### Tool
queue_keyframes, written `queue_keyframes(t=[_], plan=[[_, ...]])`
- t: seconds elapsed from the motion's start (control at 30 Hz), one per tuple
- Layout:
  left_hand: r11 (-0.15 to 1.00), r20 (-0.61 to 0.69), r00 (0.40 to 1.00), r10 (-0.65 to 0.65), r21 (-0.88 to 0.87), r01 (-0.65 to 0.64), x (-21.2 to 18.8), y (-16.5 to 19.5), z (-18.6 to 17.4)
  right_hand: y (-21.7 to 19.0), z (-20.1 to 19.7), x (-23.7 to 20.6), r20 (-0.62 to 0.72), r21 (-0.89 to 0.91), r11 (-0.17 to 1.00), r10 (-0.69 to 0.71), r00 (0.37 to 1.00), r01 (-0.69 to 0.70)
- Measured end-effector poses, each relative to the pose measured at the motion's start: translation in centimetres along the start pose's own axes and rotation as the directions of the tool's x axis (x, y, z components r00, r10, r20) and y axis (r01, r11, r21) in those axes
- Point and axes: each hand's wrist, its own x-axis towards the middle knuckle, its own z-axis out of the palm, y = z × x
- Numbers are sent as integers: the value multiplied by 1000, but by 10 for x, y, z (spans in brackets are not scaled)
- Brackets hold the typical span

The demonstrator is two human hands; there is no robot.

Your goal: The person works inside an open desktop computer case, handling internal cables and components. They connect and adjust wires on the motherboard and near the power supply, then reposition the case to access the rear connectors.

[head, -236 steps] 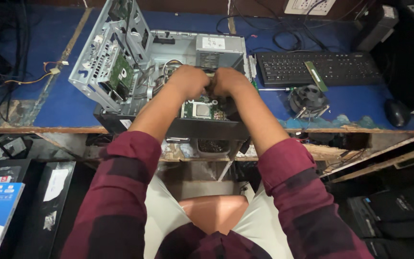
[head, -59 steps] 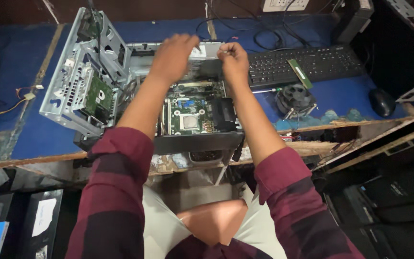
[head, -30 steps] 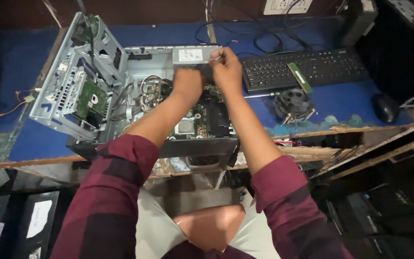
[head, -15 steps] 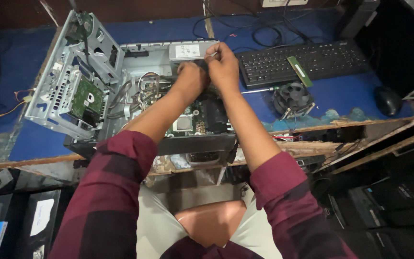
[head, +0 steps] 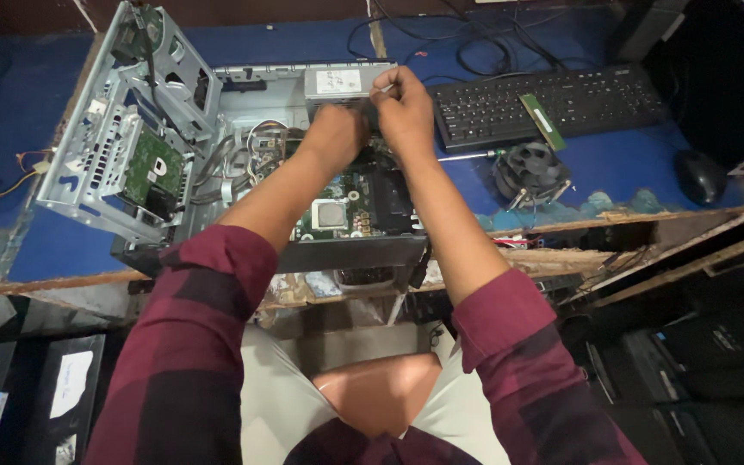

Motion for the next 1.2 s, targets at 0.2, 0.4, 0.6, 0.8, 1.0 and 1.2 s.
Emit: queue_keyframes(t=[0.2,0.4,0.6,0.8,1.0,1.2], plan=[[998,18,1000,-20,-63,21,6,0,4,-1,1,0,17,41,999,23,1000,-24],[990,76,996,40,132,-50,13,10,7,-4,0,-2,7,-5,1000,21,1000,-21],[961,54,996,65,264,-78,9,7,0,0,1,-2,-13,13,1000,20,1000,-20],[982,-103,993,58,185,-38,8,1,0,-5,1,-6,49,-173,959,-221,974,226],[991,-13,992,126,-31,-127,6,-9,3,-29,-1,-31,358,-777,459,-242,902,432],[966,-86,995,39,-253,-60,-6,-18,2,-34,0,-40,492,-844,296,94,865,448]])
